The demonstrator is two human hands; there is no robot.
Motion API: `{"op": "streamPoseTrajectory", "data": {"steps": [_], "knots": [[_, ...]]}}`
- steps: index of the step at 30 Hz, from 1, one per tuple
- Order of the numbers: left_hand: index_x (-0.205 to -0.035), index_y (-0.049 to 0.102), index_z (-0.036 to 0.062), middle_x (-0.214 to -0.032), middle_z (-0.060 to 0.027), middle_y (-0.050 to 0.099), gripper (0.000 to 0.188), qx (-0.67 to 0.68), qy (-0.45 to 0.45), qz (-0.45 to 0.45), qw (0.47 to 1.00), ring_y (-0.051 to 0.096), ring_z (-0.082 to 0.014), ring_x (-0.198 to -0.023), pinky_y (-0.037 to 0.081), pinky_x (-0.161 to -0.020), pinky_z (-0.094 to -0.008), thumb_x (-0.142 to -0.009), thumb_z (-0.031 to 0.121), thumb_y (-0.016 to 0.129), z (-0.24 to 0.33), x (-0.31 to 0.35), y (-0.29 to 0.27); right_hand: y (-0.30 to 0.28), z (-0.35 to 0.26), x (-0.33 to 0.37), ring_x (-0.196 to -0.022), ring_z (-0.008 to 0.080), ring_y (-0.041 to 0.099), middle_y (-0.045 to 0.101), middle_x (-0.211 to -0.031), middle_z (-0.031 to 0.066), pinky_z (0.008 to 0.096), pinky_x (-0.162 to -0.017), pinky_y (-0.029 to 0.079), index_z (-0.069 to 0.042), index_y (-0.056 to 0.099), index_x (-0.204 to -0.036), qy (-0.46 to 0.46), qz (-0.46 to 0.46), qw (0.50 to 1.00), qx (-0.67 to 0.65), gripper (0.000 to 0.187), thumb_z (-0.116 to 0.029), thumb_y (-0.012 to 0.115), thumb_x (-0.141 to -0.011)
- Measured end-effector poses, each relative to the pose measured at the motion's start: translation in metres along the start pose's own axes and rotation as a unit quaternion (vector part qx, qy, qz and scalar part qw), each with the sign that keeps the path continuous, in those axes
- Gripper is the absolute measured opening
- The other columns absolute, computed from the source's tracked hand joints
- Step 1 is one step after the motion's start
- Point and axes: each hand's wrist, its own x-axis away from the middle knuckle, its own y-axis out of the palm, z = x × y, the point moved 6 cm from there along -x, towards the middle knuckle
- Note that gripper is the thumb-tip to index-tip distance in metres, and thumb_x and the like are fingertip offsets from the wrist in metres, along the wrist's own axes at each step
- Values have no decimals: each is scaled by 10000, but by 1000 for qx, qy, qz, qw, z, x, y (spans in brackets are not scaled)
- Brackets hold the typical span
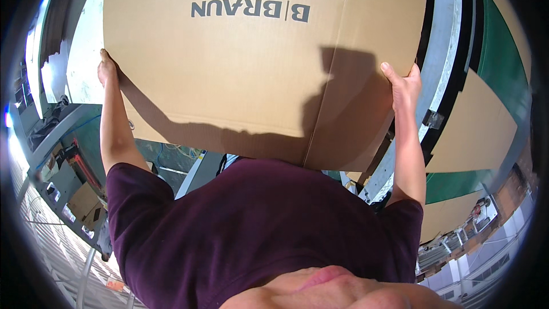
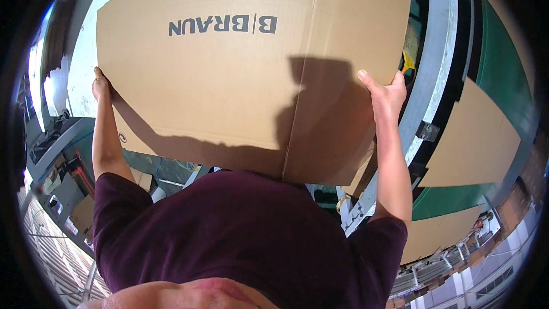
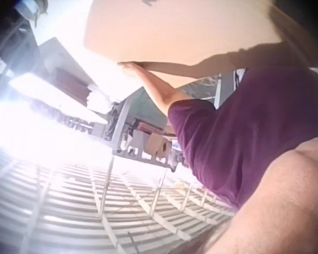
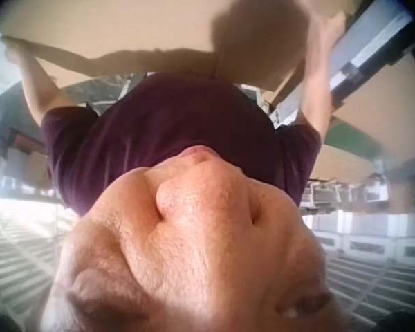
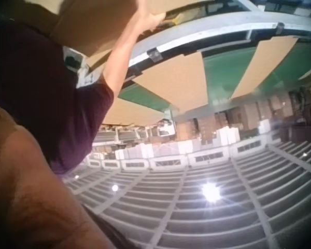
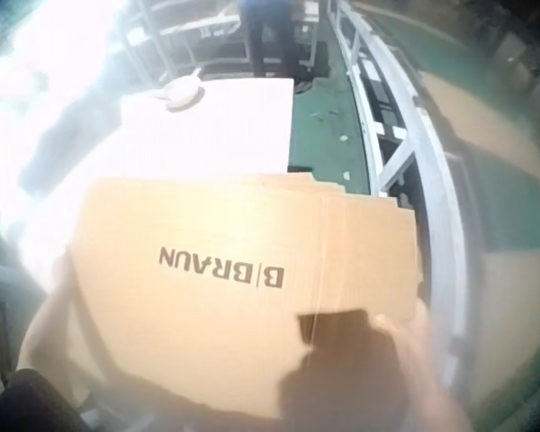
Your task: The person folds flat cardboard sheets into box shapes on a conveyor belt. They repeatedly pick up a sheet, fold the side flaps inward, and then fold the top and bottom flaps to form a closed box before placing it on the moving belt.
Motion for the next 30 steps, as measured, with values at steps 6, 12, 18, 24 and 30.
{"op": "streamPoseTrajectory", "data": {"steps": [6, 12, 18, 24, 30], "knots": [[-1197, 599, 17, -1185, -219, 607, 621, -9, 106, 96, 990, 566, -380, -1107, 412, -973, -453, -891, 532, 437, 45, 43, -6, 1, -4, -11, -872, 170, 629, 663, -1004, 111, 303, -793, 500, 36, 591, -1053, -41, -18, 999, 28, 521, -188, 851, -661], [-1172, 569, 22, -1177, -180, 556, 389, 156, 432, -10, 888, 513, -345, -1099, 407, -953, -446, -831, 196, 639, 116, 234, -6, 1, -31, 17, -877, 186, 657, 688, -995, 117, 312, -802, 511, 33, 639, -1050, -86, 1, 984, 156, 559, -341, 832, -682], [-1211, 569, 48, -1309, -191, 508, 546, 219, 720, -233, 616, 420, -326, -1293, 298, -1108, -462, -735, 249, 743, 121, 522, -34, 0, -40, 37, -973, 308, 640, 664, -1042, 160, 423, -830, 507, -56, 621, -1104, -229, 198, 895, 329, 675, -486, 817, -622], [-1230, 535, 15, -1300, -186, 490, 690, 235, 746, -218, 584, 430, -359, -1266, 370, -1062, -436, -653, 289, 795, 117, 597, -37, 8, -11, 46, -1176, 327, 518, 527, -1252, 207, 434, -986, 422, -15, 465, -1319, -217, 198, 907, 302, 909, -505, 810, -635], [-1209, 544, -11, -1304, -213, 492, 583, 168, 800, -116, 564, 433, -376, -1272, 391, -1053, -432, -742, 270, 751, 115, 612, -12, -2, 2, 46, -1103, 327, 562, 575, -1171, 219, 421, -933, 461, 39, 536, -1214, -238, 197, 906, 291, 851, -464, 848, -603]]}}
